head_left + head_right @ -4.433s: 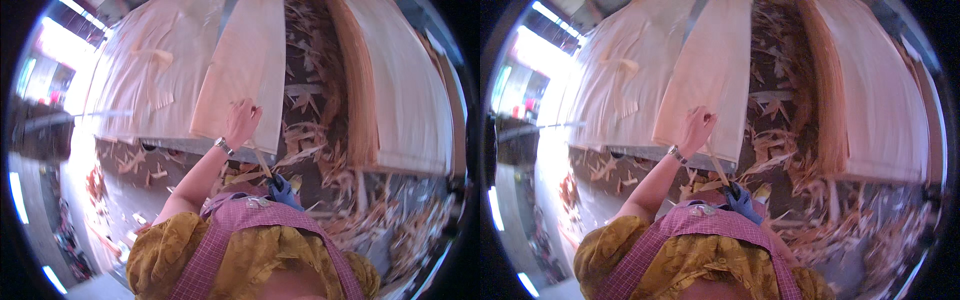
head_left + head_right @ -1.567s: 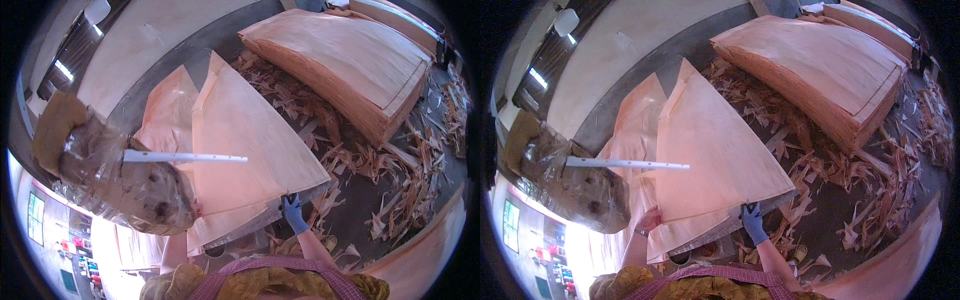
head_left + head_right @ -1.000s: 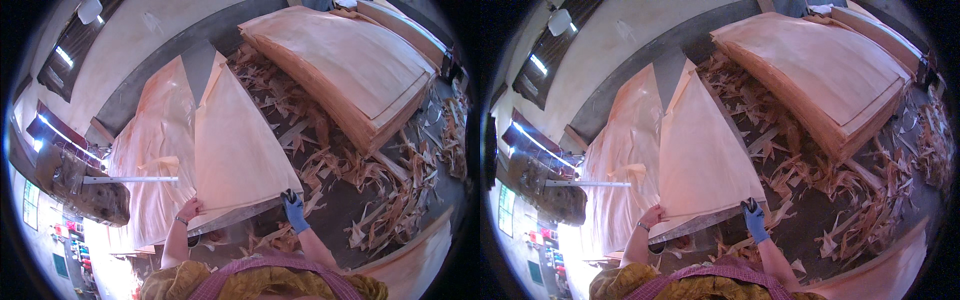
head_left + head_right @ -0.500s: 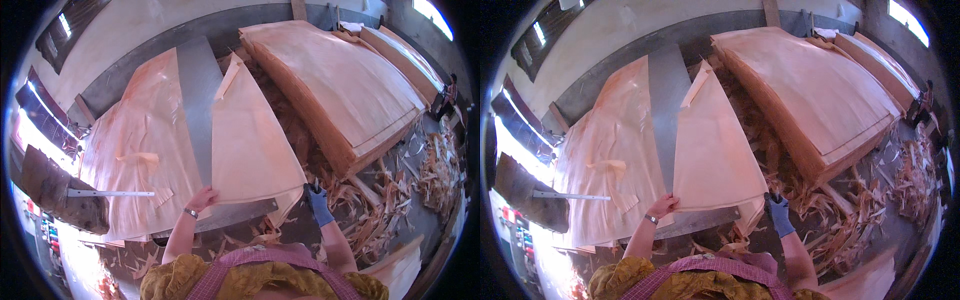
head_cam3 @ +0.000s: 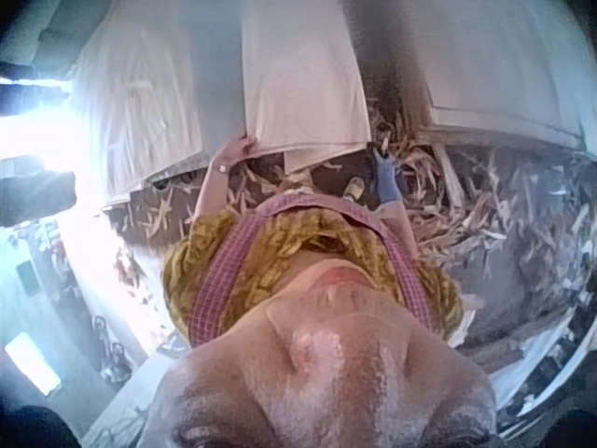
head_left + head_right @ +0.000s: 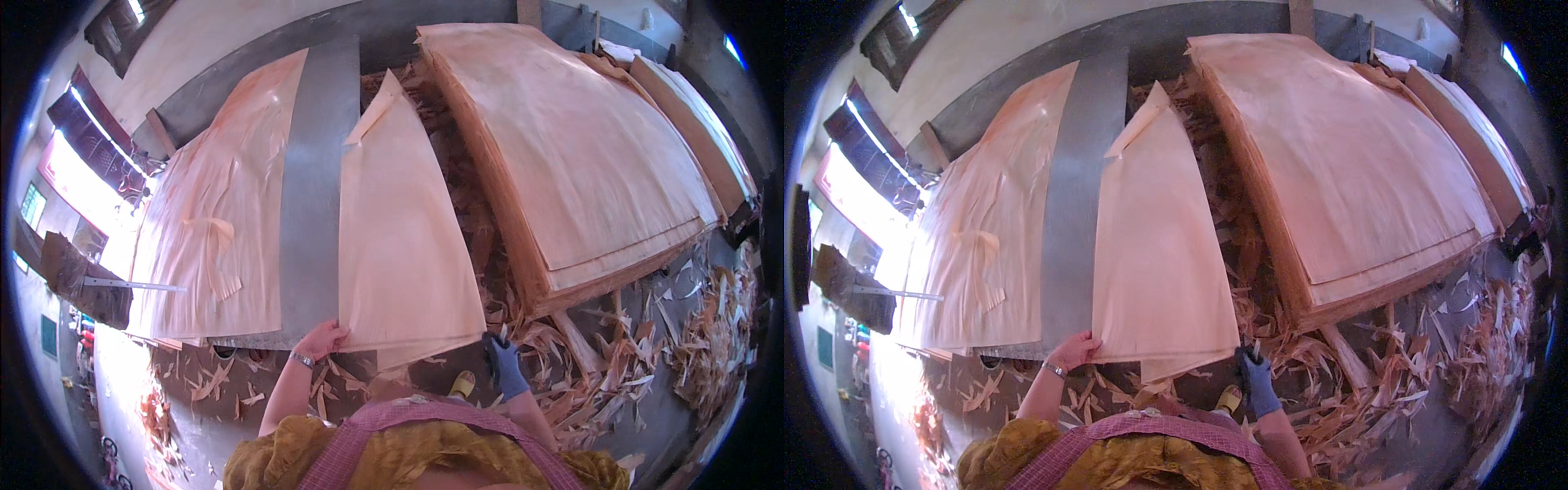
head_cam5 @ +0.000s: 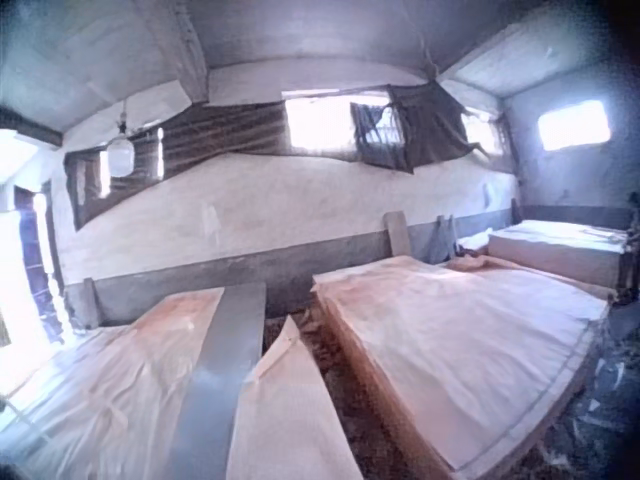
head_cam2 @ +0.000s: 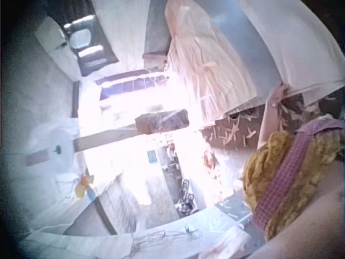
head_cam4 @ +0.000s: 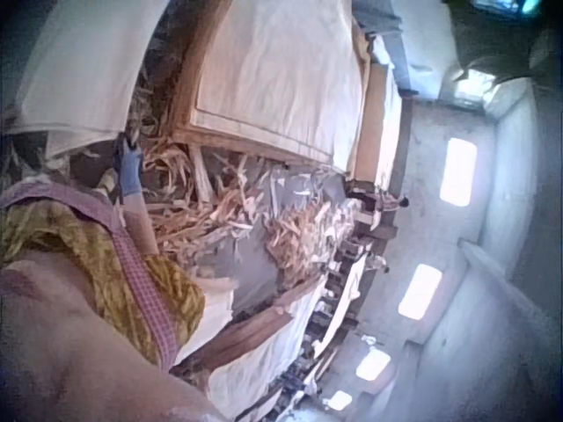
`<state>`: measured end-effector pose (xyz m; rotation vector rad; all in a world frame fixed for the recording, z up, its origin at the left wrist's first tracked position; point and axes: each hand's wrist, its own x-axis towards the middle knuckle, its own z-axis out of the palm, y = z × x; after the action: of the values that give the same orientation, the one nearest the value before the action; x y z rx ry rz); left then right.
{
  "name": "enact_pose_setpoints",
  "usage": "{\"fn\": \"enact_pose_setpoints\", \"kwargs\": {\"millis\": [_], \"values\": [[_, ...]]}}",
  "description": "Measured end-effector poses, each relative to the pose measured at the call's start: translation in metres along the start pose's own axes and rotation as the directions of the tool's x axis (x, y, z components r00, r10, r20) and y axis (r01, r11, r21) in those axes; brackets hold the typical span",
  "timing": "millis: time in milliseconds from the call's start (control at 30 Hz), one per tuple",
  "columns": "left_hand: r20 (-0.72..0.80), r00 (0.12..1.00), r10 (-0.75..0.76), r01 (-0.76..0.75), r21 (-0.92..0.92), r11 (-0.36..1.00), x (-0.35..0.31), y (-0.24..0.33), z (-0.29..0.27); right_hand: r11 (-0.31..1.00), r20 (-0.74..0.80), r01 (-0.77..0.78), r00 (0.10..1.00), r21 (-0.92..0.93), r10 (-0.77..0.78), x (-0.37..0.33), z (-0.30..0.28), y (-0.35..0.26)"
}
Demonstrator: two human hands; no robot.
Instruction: The person joins sheets of wood veneer by applying strips of white tape, cuts the edges with shears, and stacks the prepared sheets on top of each other.
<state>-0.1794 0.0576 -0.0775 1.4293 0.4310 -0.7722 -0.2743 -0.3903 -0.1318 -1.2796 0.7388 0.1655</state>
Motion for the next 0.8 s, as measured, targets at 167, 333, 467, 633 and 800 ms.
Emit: {"fn": "enact_pose_setpoints", "kwargs": {"millis": [167,333,467,633,800], "values": [[-0.008,0.999,-0.046,0.047,0.069,0.997,-0.002,-0.020,0.030,0.995,0.008,-0.062,0.998,0.081,0.062,-0.030,-0.020,-0.009],[-0.045,0.997,-0.058,0.060,0.041,0.997,0.024,-0.018,0.040,0.998,-0.067,0.060,0.996,0.022,-0.059,-0.014,-0.023,0.009],[-0.070,0.997,-0.038,0.034,-0.059,0.998,0.024,0.005,0.056,0.996,-0.076,0.082,0.994,-0.041,-0.085,-0.005,-0.023,0.005],[-0.042,0.998,0.040,-0.041,-0.036,0.998,0.034,0.000,0.014,0.995,-0.004,0.098,0.995,0.031,-0.098,0.012,-0.019,0.001],[-0.035,0.999,-0.033,0.036,0.090,0.995,0.031,0.005,0.025,0.997,-0.078,0.069,0.994,-0.025,-0.071,0.022,-0.045,0.041]]}}
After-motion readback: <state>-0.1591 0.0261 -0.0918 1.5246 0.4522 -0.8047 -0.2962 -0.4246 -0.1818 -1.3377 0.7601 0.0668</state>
